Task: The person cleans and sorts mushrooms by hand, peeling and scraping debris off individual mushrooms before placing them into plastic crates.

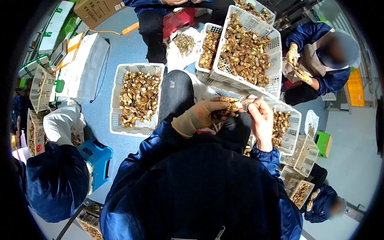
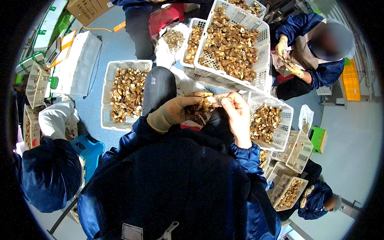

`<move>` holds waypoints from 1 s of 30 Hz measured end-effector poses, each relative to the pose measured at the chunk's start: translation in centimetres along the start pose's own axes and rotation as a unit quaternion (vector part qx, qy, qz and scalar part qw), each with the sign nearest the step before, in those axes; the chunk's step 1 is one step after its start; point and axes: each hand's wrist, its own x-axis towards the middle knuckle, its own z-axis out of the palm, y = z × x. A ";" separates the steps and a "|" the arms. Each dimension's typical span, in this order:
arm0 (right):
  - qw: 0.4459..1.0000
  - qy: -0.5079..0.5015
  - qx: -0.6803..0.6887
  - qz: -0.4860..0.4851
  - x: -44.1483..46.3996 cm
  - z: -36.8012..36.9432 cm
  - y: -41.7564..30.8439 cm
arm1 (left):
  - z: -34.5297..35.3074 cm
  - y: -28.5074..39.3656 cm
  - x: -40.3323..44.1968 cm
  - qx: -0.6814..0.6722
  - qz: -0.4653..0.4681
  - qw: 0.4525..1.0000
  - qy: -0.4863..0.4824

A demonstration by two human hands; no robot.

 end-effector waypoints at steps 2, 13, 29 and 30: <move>0.998 -0.015 -0.046 -0.035 0.0 -0.2 0.2 | -0.7 -0.3 0.1 -0.027 -0.002 0.999 -0.027; 0.963 -0.063 -0.228 -0.129 0.3 -0.3 -0.8 | -1.7 -1.5 -0.5 0.078 -0.003 0.997 -0.015; 1.000 -0.020 -0.016 0.010 0.7 -0.9 0.3 | 0.7 -0.5 -0.5 0.043 0.033 0.996 0.073; 1.000 -0.015 0.005 0.021 0.6 -0.6 0.3 | 1.7 0.0 -0.7 0.088 0.053 0.989 0.102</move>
